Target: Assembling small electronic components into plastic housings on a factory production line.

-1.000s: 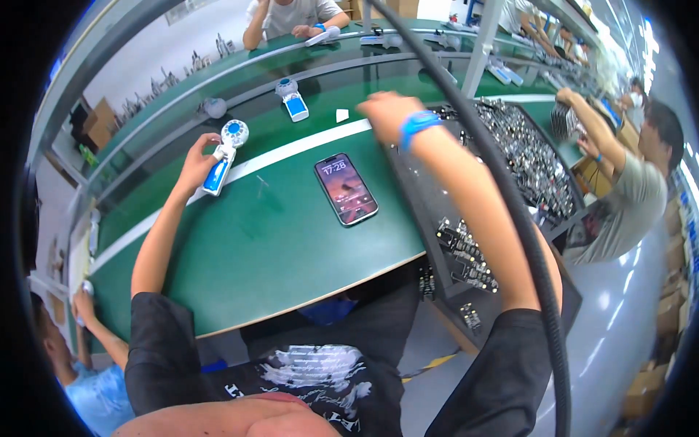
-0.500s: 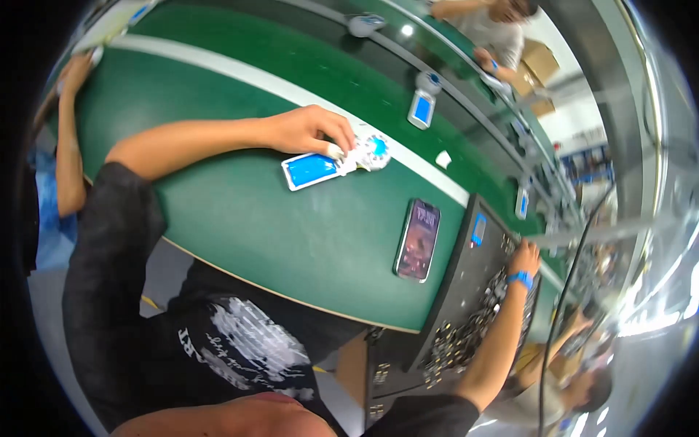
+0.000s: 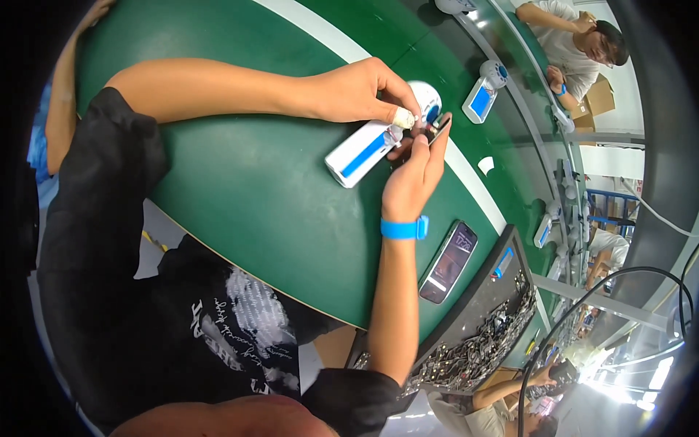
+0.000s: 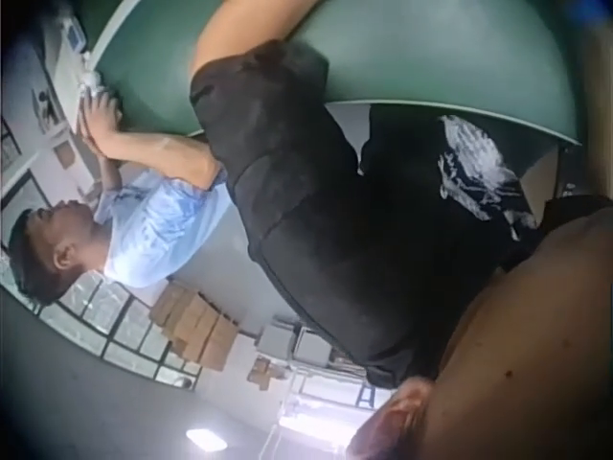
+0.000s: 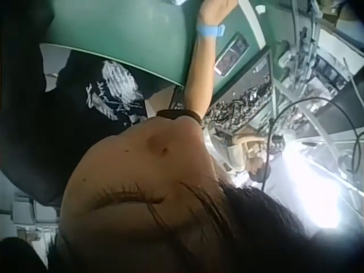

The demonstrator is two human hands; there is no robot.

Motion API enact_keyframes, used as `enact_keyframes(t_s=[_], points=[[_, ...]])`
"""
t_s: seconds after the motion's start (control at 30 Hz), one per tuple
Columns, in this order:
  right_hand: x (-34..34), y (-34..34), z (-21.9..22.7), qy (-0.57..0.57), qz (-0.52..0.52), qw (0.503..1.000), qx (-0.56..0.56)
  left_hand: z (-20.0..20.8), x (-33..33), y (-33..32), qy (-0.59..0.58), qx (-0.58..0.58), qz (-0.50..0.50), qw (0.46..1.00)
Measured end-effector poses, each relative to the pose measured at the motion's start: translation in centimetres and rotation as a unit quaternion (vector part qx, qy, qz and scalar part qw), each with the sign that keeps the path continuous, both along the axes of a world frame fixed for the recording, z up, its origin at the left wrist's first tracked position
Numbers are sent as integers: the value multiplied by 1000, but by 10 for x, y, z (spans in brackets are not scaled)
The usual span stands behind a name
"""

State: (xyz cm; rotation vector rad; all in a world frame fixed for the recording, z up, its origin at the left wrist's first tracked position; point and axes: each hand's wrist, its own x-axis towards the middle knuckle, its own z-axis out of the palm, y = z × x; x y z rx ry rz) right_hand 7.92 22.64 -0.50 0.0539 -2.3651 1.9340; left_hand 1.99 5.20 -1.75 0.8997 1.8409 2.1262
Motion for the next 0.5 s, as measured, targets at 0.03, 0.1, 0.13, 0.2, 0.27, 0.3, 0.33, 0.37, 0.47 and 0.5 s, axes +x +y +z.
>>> enact_keyframes(t_s=[0.03, 0.1, 0.13, 0.2, 0.27, 0.3, 0.33, 0.37, 0.47, 0.5], points=[[-6, -5, -5, 19, -1, 999, -34, 2, -1, -3, -3, -3, 0, 1000], [-1, -7, -10, 25, -1, 997, -67, 4, 4, -6, 25, -3, 23, 999], [4, -5, -11, 34, 17, 996, -79, 3, 6, -7, 39, -3, 35, 999], [11, -4, -10, 53, 54, 992, -103, 1, 11, -9, 47, -11, 52, 997], [15, -6, -9, 72, 58, 994, -57, 1, 12, -10, 84, -33, 83, 992], [17, -8, -9, 93, 63, 994, -10, 0, 13, -10, 83, -35, 83, 992], [18, -8, -10, 114, 68, 991, 35, 0, 15, -11, 107, -49, 98, 988], [18, -7, -12, 114, 68, 991, 33, 1, 17, -13, 131, -64, 113, 983], [18, -4, -15, 165, 84, 974, 132, 7, 18, -12, 170, -94, 134, 972], [18, -3, -15, 166, 82, 974, 131, 8, 19, -11, 183, -110, 145, 966]])
